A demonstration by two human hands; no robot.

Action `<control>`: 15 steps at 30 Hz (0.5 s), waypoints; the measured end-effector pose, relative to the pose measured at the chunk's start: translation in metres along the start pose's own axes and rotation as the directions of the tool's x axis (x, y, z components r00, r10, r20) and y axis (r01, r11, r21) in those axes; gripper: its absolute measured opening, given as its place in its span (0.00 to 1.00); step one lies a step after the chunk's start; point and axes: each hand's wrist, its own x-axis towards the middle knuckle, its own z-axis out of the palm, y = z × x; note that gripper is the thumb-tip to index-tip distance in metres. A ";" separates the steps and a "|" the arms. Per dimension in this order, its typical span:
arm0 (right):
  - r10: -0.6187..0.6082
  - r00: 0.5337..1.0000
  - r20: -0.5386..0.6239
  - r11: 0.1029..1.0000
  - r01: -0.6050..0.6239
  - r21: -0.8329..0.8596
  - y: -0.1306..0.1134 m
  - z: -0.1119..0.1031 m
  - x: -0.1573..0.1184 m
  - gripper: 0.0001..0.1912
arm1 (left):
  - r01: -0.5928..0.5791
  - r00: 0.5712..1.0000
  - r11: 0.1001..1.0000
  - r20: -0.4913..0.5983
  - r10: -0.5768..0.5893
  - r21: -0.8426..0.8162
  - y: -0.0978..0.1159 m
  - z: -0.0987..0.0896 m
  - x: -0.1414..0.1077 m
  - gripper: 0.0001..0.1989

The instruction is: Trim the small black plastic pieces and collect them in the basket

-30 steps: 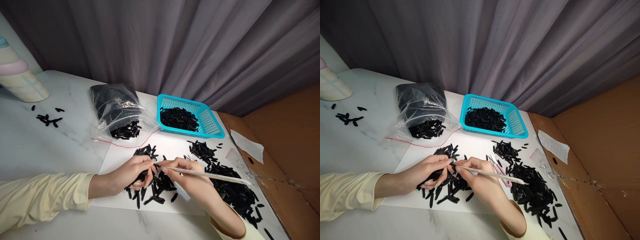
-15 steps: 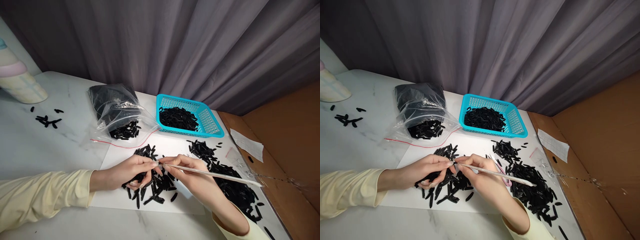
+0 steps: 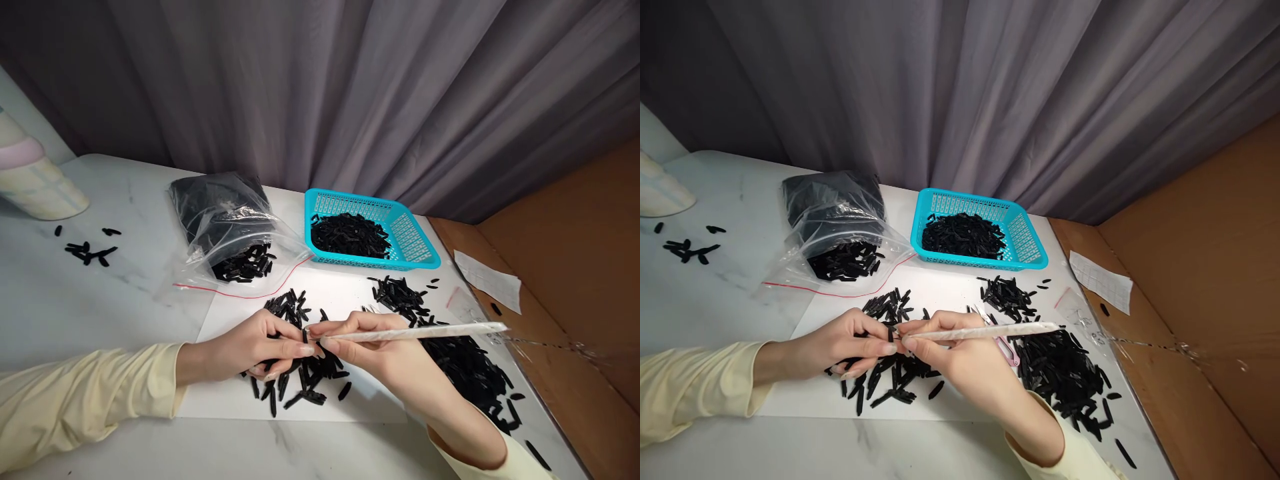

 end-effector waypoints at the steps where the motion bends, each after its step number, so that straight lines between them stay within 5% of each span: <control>1: 0.002 1.000 -0.008 1.000 -0.002 -0.001 -0.001 0.001 -0.002 0.09 | -0.009 1.000 1.000 -0.018 0.009 0.023 0.001 0.001 0.000 0.18; 8: -0.060 0.998 -0.017 0.998 0.059 -0.036 0.001 0.008 -0.009 0.09 | -0.049 0.994 0.988 -0.086 0.062 0.143 0.003 0.005 0.000 0.23; 15: -0.146 0.989 0.023 0.981 0.148 -0.127 -0.001 0.010 -0.013 0.10 | -0.033 0.998 0.989 -0.044 0.040 0.141 0.001 0.002 0.000 0.21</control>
